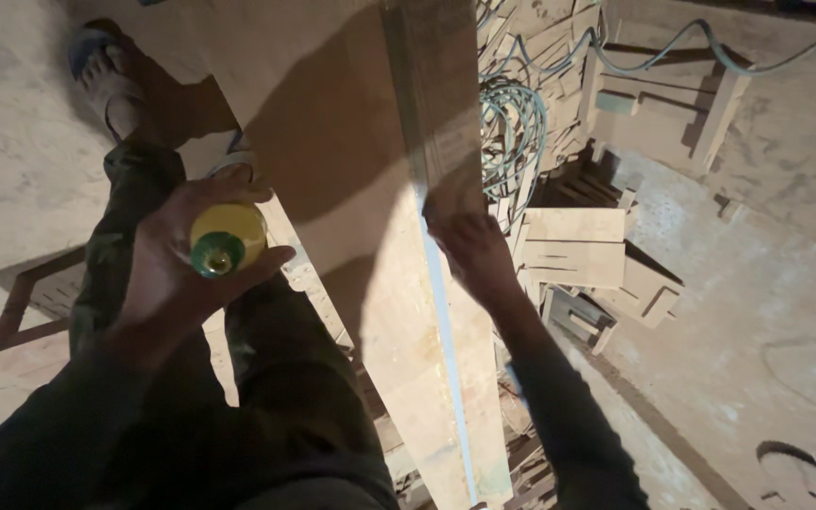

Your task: The person holds a yellow glue bottle and squeezes glue along a groove on a wooden board, working along its length. They then pick up a thin wooden strip, position it over the glued groove, and press it into place before stepping away from the workbench.

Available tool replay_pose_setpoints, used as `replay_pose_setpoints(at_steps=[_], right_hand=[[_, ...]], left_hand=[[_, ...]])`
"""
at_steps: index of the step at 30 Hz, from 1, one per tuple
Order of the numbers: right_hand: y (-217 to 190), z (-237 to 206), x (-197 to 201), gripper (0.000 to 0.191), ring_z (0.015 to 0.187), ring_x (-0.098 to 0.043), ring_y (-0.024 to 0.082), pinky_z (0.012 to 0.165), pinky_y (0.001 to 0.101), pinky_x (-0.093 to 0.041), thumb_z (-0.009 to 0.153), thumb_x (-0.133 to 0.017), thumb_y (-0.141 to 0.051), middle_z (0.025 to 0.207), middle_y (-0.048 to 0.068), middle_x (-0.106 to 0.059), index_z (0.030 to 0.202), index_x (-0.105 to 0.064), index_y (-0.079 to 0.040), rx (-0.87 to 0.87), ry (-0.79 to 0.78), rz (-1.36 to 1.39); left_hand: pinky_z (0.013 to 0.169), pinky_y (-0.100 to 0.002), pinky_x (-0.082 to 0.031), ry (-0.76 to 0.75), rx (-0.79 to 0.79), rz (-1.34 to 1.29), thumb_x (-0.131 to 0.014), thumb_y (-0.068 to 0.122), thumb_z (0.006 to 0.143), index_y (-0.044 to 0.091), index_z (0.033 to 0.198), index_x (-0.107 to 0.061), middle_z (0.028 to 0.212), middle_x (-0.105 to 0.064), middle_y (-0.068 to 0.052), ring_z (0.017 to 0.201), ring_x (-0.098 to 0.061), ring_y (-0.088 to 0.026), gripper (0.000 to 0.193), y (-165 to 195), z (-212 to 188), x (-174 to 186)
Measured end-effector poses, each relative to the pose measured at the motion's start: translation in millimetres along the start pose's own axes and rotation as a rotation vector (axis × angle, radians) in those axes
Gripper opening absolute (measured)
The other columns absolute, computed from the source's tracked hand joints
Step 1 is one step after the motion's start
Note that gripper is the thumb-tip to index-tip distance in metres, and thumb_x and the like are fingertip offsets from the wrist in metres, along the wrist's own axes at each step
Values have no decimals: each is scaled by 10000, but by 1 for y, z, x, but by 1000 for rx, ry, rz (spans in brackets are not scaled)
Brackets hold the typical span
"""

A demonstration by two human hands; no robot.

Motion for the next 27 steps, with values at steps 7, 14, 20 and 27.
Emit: replay_pose_setpoints(at_steps=[7,14,20,27], right_hand=[[8,75,70,349,970,-683,289,835,376,-560,934,-586,86,1158,115,-739,1219,-741,-41,-50,216,263],[27,229,89,155,828,-695,323,728,425,-554,874,-621,50,945,166,-724,968,-715,-29,302,352,-52],[25,216,57,143,878,-715,273,802,398,-572,972,-661,63,1009,154,-719,964,-709,-71,148,0,-175],[2,153,65,335,1098,-674,298,969,471,-488,914,-657,92,1157,97,-732,1196,-714,-80,283,-34,-54]], left_hand=[[924,-320,-607,-21,7,-42,-905,215,754,49,1221,-643,1208,-689,-98,1095,-710,-206,560,12,11,-13],[974,-334,-582,29,-97,4,-918,165,765,49,1213,-645,1207,-689,-104,1108,-702,-215,538,15,7,3],[958,-316,-592,59,-113,-62,-914,184,784,51,1249,-623,1242,-679,-91,1111,-696,-187,565,5,0,20],[959,-327,-580,49,-113,17,-914,177,774,54,1240,-631,1231,-685,-89,1116,-701,-208,559,-1,-14,25]])
Point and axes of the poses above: each hand's wrist, its own z-axis towards the middle knuckle, its own x-axis out of the back of the hand, y = z × x, the point moved 5 cm from there along z, towards the middle knuckle
